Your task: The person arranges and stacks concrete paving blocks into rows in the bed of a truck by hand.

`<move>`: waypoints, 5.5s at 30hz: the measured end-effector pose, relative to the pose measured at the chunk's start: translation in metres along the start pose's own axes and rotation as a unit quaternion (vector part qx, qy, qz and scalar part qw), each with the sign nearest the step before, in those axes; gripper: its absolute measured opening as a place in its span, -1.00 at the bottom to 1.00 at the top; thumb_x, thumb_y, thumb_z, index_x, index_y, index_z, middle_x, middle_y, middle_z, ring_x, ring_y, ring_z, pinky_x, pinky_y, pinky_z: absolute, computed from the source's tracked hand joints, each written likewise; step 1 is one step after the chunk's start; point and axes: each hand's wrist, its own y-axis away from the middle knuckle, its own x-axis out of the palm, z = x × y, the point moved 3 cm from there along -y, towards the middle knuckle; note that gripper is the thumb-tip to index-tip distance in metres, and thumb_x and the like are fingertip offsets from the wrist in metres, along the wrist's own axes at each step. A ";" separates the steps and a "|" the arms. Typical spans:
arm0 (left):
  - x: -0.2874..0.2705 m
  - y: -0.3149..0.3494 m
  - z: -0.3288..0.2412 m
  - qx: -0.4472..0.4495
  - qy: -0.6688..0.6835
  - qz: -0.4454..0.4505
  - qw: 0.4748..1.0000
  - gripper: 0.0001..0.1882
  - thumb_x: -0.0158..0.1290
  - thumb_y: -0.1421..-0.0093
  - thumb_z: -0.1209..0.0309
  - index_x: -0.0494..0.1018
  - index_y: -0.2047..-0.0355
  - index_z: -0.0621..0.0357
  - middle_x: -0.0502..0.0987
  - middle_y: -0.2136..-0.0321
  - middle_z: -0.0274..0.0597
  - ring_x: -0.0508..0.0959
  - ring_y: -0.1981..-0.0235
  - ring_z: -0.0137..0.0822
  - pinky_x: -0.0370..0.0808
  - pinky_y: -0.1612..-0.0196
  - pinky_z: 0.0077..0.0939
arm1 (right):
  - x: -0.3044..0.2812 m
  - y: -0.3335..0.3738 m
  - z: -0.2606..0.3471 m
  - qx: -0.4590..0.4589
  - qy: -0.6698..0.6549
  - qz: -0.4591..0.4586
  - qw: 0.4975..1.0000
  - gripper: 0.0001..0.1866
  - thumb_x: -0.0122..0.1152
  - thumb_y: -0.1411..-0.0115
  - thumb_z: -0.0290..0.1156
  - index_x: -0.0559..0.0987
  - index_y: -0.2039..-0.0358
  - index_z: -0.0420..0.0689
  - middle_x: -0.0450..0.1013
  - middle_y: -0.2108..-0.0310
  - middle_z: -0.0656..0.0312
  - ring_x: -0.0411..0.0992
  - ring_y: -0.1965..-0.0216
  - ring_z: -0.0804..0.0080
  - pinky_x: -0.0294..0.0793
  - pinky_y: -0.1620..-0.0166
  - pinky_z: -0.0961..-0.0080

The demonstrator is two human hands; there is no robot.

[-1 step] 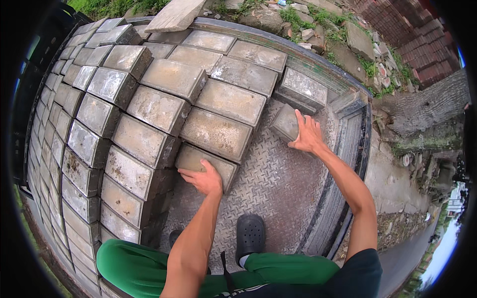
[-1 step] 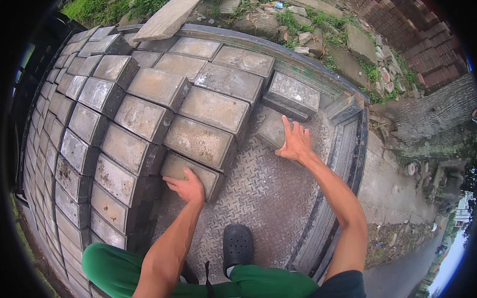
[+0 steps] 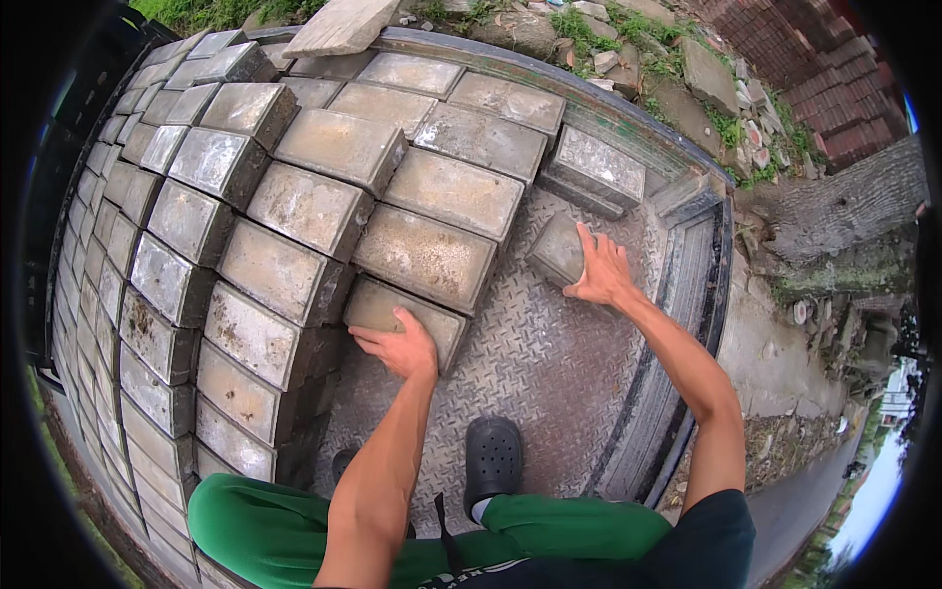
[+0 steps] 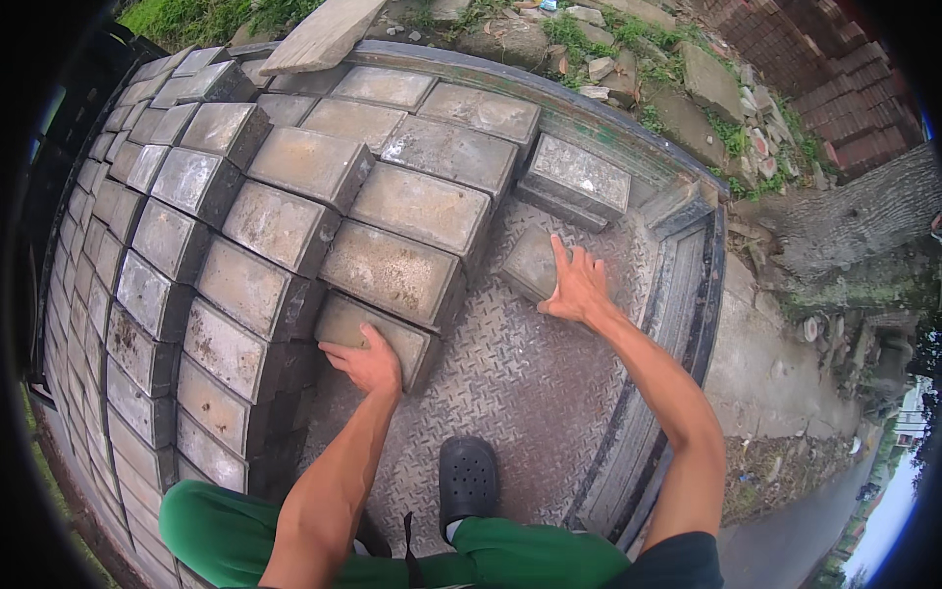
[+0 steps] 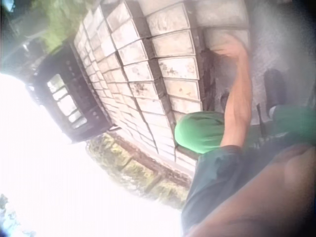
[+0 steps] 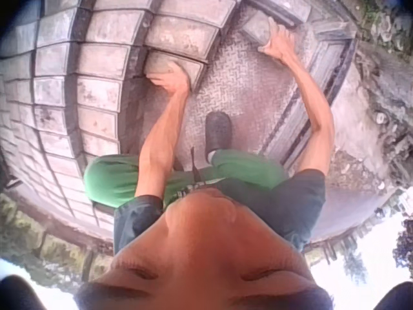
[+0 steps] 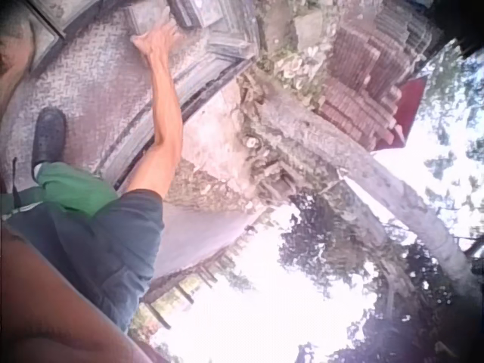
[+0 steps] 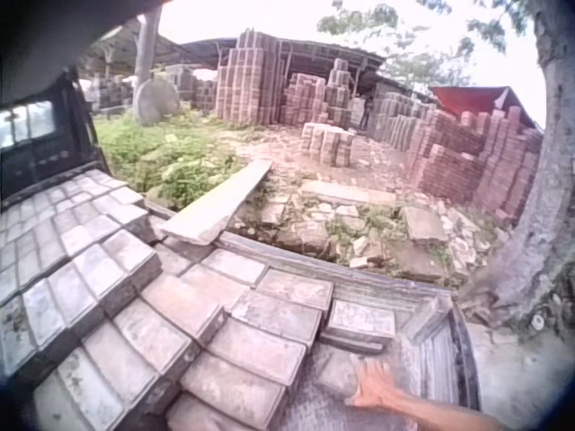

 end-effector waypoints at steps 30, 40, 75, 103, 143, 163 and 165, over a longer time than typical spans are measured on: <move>-0.068 0.013 0.078 -0.340 0.689 0.505 0.394 -0.57 -0.29 -0.28 0.11 0.42 0.04 0.05 0.54 0.22 -0.29 0.50 0.23 -0.28 0.35 0.08 -0.16 | 0.088 0.130 0.026 0.047 0.049 0.108 0.992 0.43 0.52 0.20 0.21 -0.26 -0.46 0.08 0.05 -0.30 -0.21 0.06 -0.33 -0.14 0.12 -0.23 -0.10; -0.099 0.050 0.016 -0.323 0.691 0.550 0.341 -0.31 -0.25 -0.35 -0.04 0.20 -0.30 0.21 0.29 -0.29 -0.02 0.33 -0.27 -0.07 0.18 -0.35 0.01 | 0.081 0.121 0.040 0.047 0.044 0.085 0.994 0.44 0.54 0.24 0.20 -0.22 -0.46 0.00 0.06 -0.31 -0.20 0.06 -0.33 -0.14 0.05 -0.29 -0.15; -0.112 0.133 0.040 -0.217 0.496 0.323 0.776 -0.34 0.29 -0.11 0.22 0.31 -0.09 0.35 0.50 0.02 0.00 0.50 0.02 -0.23 0.40 -0.12 -0.34 | -0.007 0.227 0.137 0.035 -0.312 -0.058 0.948 0.15 0.42 -0.03 0.11 -0.01 -0.40 -0.24 0.17 -0.25 -0.28 0.21 -0.25 -0.20 0.22 -0.25 0.06; -0.082 0.055 0.031 -0.252 0.557 0.406 0.679 -0.25 -0.02 -0.30 -0.12 0.20 -0.27 0.21 0.30 -0.24 -0.07 0.27 -0.27 -0.20 0.20 -0.30 -0.19 | 0.026 0.179 0.194 0.181 -0.674 0.177 0.694 -0.18 0.34 -0.17 -0.24 0.09 -0.29 -0.24 0.31 -0.14 -0.03 0.39 -0.08 0.16 0.55 0.02 0.14; -0.059 -0.002 0.002 -0.266 0.571 0.418 0.654 -0.22 -0.14 -0.31 -0.24 0.33 -0.16 0.26 0.48 -0.06 0.03 0.53 -0.04 -0.09 0.44 -0.14 -0.09 | 0.023 0.162 0.239 -0.274 -0.151 -0.200 0.929 -0.05 0.35 -0.01 0.22 0.28 -0.27 -0.09 0.08 -0.31 -0.11 0.03 -0.32 -0.15 -0.03 -0.25 -0.21; -0.037 -0.022 0.006 -0.148 0.512 0.210 0.820 -0.02 0.21 -0.17 0.00 -0.06 -0.35 0.30 0.29 -0.19 0.09 0.39 -0.14 -0.11 0.37 -0.16 -0.22 | 0.047 0.146 0.228 -0.261 -0.139 -0.233 0.926 -0.02 0.49 0.09 -0.10 0.15 -0.25 -0.11 -0.03 -0.32 -0.22 -0.05 -0.31 -0.30 -0.04 -0.31 -0.27; -0.037 -0.021 0.004 -0.149 0.522 0.210 0.813 -0.03 0.22 -0.17 0.00 -0.01 -0.33 0.33 0.28 -0.20 0.06 0.36 -0.17 -0.14 0.30 -0.21 -0.27 | 0.049 0.145 0.225 -0.278 -0.147 -0.231 0.921 -0.02 0.50 0.09 -0.11 0.15 -0.25 -0.11 -0.03 -0.32 -0.21 -0.06 -0.31 -0.31 -0.04 -0.31 -0.28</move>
